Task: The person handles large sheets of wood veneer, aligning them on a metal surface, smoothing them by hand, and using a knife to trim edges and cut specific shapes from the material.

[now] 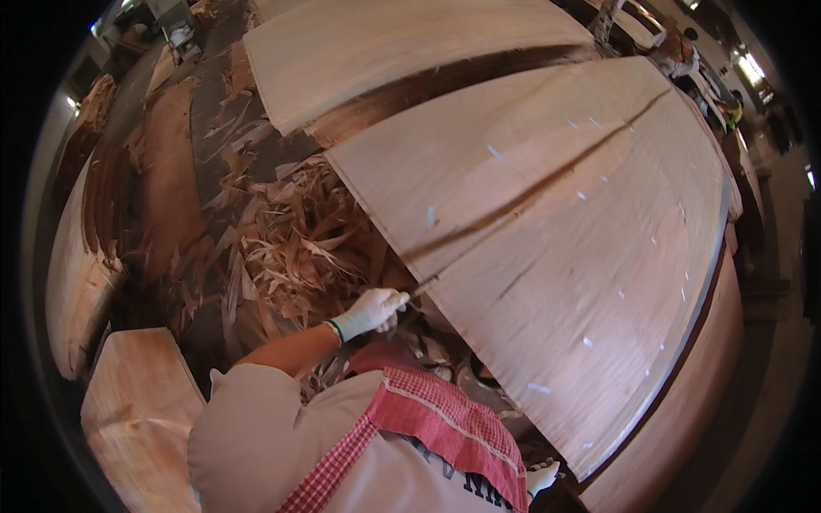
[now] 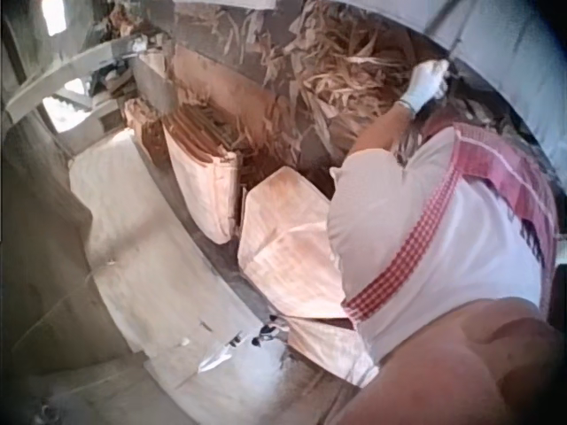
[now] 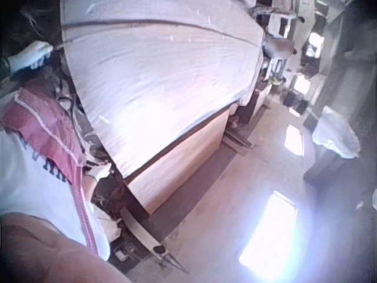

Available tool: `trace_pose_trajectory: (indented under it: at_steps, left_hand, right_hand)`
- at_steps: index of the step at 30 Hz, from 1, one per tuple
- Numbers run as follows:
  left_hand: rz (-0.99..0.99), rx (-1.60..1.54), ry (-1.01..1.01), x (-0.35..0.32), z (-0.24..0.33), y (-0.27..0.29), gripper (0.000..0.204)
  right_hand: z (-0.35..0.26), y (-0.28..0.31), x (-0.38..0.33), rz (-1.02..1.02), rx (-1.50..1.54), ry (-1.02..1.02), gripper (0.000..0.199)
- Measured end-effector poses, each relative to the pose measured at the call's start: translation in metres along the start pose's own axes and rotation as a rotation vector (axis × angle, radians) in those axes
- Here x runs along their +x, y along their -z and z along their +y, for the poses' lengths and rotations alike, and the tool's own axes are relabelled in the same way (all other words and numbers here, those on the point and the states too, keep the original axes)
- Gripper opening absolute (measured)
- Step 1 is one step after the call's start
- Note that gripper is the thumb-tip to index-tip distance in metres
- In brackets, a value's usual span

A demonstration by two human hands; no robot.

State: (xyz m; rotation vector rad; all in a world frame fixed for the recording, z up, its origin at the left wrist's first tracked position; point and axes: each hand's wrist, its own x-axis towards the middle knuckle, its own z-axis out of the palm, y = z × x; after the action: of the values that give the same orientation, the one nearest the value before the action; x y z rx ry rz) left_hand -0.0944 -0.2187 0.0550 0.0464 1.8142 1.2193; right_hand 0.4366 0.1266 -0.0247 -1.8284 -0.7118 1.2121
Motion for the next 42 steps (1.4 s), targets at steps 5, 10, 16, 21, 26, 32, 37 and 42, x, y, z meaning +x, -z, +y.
trace_pose_trajectory:
  at_steps: [5,10,16,21,26,32,37,42]
  left_hand:
    - [0.302,-0.208,-0.284,0.137,-0.014,0.154,0.056]
    - [-0.077,-1.325,-0.325,0.216,0.02,0.304,0.066]
    - [0.837,-0.701,-0.069,0.269,-0.003,0.438,0.065]
    - [0.936,-0.611,-0.659,0.274,0.049,0.387,0.011]
    - [1.075,-0.288,-0.93,0.155,0.171,0.267,0.012]
    - [0.887,0.431,-1.287,0.05,0.217,0.131,0.008]
    - [0.68,0.453,-1.401,-0.014,0.165,0.078,0.026]
    - [-0.126,0.267,-0.27,0.026,-0.054,0.033,0.062]
  right_hand:
    - [-0.055,-0.143,-0.132,-0.12,-0.105,0.258,0.04]
    - [-0.083,-0.261,-0.244,-0.508,-0.173,0.286,0.022]
    - [-0.079,-0.35,-0.334,-0.945,-0.394,0.33,0.02]
    - [-0.08,-0.412,-0.385,-1.145,-0.56,0.403,0.021]
    - [-0.101,-0.495,-0.432,-1.349,-0.694,0.61,0.031]
    - [-0.121,-0.586,-0.48,-1.481,-0.332,0.153,0.035]
    - [-0.147,-0.547,-0.425,-1.327,-0.205,0.517,0.023]
    - [-0.194,-0.446,-0.3,-1.22,-0.101,0.332,0.017]
